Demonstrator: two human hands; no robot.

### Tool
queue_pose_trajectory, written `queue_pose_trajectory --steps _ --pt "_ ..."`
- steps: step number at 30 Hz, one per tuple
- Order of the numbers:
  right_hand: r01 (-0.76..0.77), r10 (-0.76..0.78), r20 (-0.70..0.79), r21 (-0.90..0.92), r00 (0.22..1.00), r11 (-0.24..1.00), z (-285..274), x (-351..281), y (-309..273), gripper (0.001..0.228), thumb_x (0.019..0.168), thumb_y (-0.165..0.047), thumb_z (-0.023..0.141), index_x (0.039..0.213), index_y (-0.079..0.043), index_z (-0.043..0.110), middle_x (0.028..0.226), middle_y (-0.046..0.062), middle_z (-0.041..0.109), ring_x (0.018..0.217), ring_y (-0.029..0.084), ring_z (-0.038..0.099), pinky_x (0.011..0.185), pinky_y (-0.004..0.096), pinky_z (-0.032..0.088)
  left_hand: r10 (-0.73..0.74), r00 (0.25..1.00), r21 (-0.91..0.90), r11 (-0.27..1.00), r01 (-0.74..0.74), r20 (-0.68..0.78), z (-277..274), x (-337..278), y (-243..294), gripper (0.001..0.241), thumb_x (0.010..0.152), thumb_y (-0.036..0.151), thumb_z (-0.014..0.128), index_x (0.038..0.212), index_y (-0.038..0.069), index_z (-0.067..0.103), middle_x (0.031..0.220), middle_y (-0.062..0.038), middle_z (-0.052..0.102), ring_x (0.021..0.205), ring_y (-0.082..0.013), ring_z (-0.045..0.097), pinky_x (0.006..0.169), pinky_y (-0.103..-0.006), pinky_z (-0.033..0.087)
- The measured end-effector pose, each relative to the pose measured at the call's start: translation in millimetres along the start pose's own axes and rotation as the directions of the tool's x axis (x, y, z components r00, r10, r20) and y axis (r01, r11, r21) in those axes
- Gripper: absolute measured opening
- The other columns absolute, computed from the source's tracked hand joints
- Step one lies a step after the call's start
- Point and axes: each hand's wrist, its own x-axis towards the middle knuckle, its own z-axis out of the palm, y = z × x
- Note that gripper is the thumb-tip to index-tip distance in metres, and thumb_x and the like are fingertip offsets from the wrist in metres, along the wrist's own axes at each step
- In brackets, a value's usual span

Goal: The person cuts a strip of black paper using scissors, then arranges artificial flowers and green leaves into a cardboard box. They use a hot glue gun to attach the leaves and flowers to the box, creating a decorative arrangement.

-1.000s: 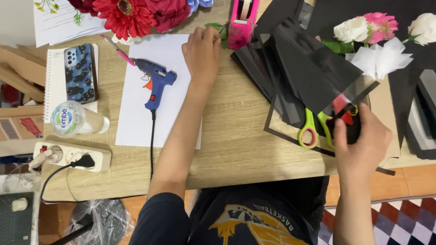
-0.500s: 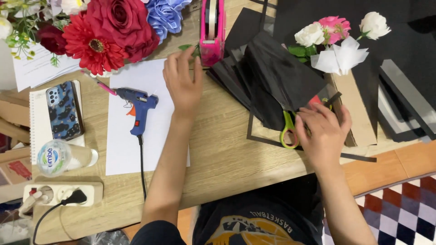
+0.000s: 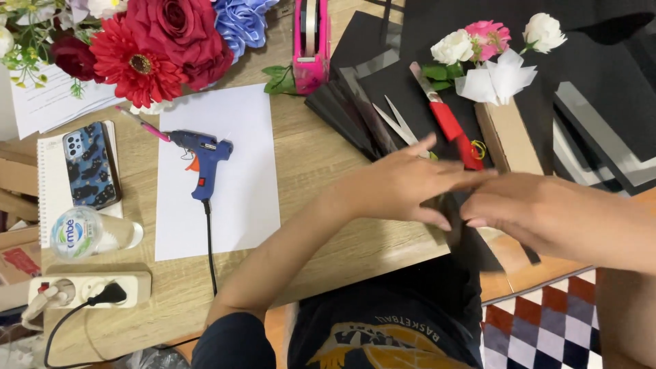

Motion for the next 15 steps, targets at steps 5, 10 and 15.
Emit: queue_pose_trajectory --steps 5,10,15 --pt "0.163 -0.086 -0.527 0.101 0.845 0.982 -21 -20 17 0.041 0.092 -0.030 0.053 0.124 -0.004 0.057 0.115 0.013 0.072 0.109 0.026 0.072 0.100 0.040 0.057 -0.101 0.896 -0.108 0.992 0.059 -0.433 -15 -7 46 0.026 0.104 0.030 0.054 0.097 0.013 0.072 0.100 0.001 0.071 0.100 -0.0190 0.063 0.094 -0.0384 0.046" --pt "0.109 0.279 -0.808 0.386 0.520 0.916 30 -25 93 0.074 0.123 -0.064 0.021 0.157 0.000 0.039 0.146 0.025 0.057 0.128 0.036 0.063 0.115 0.044 0.052 -0.760 0.561 -0.766 0.561 0.313 -0.327 -25 -37 36 0.017 0.106 0.028 0.051 0.099 0.014 0.056 0.074 0.006 0.049 0.064 -0.0059 0.047 0.057 -0.0222 0.039" --pt "-0.660 0.608 -0.712 0.273 0.351 0.700 74 12 66 0.093 0.090 -0.043 0.082 0.152 0.017 0.045 0.141 0.037 0.055 0.125 0.050 0.053 0.096 0.059 0.044 -0.959 0.245 -0.833 0.252 0.492 -0.146 10 -76 -43 0.034 0.107 0.032 0.047 0.083 0.015 0.030 0.067 -0.002 0.047 0.044 -0.0163 0.056 0.039 -0.0275 0.047"
